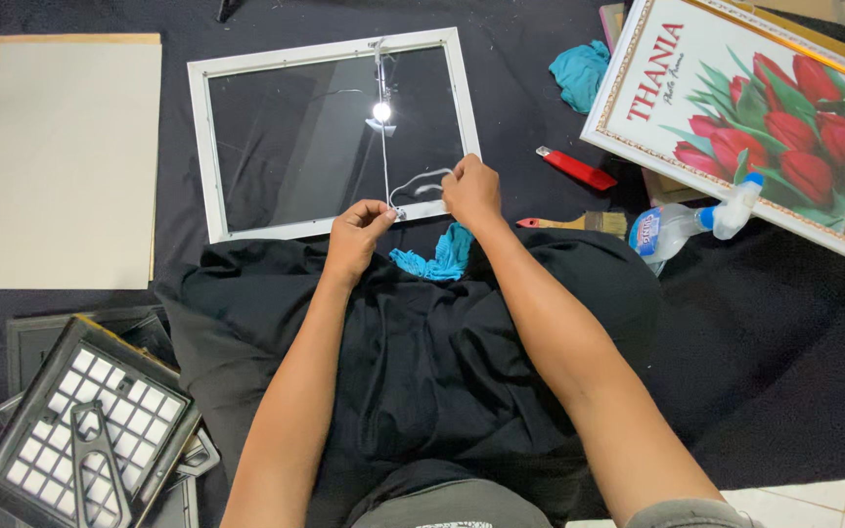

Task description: The person ties a string to a picture frame, then wipes the glass surface with a brush and a blue cloth. They place a white backing board and a wooden board into the frame, then brush the wooden board.

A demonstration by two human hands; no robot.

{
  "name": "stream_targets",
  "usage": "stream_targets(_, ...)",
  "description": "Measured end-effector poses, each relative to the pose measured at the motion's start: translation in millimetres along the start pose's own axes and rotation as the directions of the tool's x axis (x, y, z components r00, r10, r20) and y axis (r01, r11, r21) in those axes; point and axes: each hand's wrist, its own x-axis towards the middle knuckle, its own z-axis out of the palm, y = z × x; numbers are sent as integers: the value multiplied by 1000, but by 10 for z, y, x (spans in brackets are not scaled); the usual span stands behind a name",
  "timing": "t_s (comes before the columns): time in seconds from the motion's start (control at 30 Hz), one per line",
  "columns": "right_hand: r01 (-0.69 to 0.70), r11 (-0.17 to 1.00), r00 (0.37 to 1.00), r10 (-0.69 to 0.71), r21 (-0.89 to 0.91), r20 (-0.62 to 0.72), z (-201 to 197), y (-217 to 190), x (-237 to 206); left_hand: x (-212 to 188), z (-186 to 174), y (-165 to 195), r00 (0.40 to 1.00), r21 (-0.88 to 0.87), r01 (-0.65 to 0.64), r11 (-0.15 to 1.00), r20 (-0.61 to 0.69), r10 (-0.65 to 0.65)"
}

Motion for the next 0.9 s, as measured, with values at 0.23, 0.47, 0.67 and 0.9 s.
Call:
stream_targets(0.23,562,797,790,-596,223,142,276,-100,-112,63,-19,-87,974,95,-220,971,-32,224)
stream_targets(0.47,415,910,779,-363,14,511,298,-123,-108,58,11,-92,906,238,-389,890,-77,417)
stream_targets(0.67,552,834,819,-545,18,179,334,-32,-91,21,148,-49,993,212,-74,974,-76,92)
stream_targets(0.9,387,880,846,-219,-276,486,369,-25,-284,120,49,-161,975,7,-220,976,-27,220)
